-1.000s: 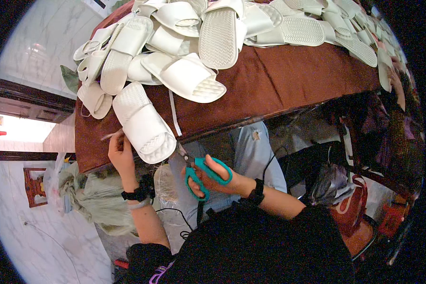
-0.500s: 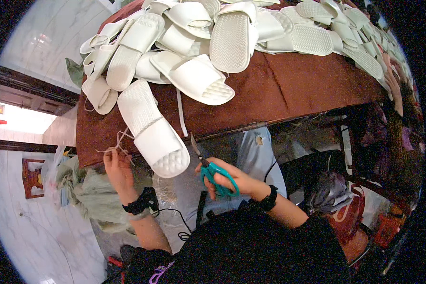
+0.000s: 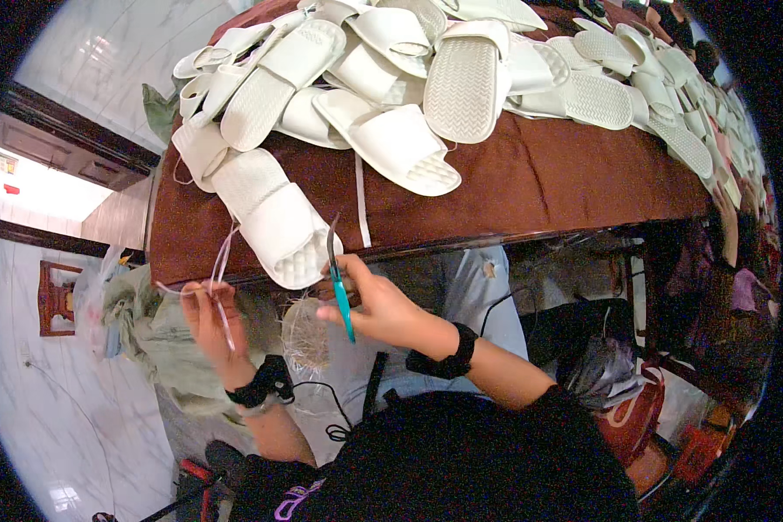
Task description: Trim excess thread or material from white sandals using scissors in a factory setting.
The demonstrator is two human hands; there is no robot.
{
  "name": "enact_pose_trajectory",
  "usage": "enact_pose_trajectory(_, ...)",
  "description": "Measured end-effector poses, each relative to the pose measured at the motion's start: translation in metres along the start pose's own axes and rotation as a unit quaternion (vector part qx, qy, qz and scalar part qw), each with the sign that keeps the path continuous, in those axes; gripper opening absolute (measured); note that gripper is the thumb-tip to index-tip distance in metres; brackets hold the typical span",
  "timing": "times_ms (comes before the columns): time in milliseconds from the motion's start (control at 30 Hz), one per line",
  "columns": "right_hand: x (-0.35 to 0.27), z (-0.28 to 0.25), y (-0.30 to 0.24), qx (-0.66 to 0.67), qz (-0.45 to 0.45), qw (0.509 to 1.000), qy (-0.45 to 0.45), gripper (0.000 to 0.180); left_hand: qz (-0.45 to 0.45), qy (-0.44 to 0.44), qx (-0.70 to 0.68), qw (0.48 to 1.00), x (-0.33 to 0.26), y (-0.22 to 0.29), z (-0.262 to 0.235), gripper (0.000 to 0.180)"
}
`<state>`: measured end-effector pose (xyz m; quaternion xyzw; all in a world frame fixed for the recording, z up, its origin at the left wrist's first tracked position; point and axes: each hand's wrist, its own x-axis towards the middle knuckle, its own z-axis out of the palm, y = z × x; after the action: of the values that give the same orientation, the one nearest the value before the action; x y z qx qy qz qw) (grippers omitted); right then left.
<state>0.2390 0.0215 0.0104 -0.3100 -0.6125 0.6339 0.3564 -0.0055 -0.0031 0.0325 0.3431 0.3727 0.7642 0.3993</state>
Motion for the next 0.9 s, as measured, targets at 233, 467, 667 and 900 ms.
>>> enact_pose_trajectory(233, 0.02, 0.003, -0.002, -0.028, 0.018, 0.999, 0.029, 0.049, 0.007, -0.076, -0.111, 0.991, -0.042, 0.069, -0.042, 0.006)
enact_pose_trajectory(467, 0.041, 0.009, 0.008, 0.069, 0.025, 0.996, 0.044, 0.048, 0.038, 0.135, -0.36, 0.922, -0.074, 0.11, -0.133, 0.024)
enact_pose_trajectory(667, 0.059, 0.068, 0.014, -0.035, -0.068, 0.997, 0.017, 0.054, -0.303, -0.008, -0.207, 0.93, 0.015, -0.078, -0.169, 0.055)
enact_pose_trajectory(900, 0.064, 0.066, 0.023, -0.257, -0.022, 0.966, 0.001, 0.053, -0.239, 0.163, -0.083, 0.954, -0.009, -0.155, -0.109, 0.066)
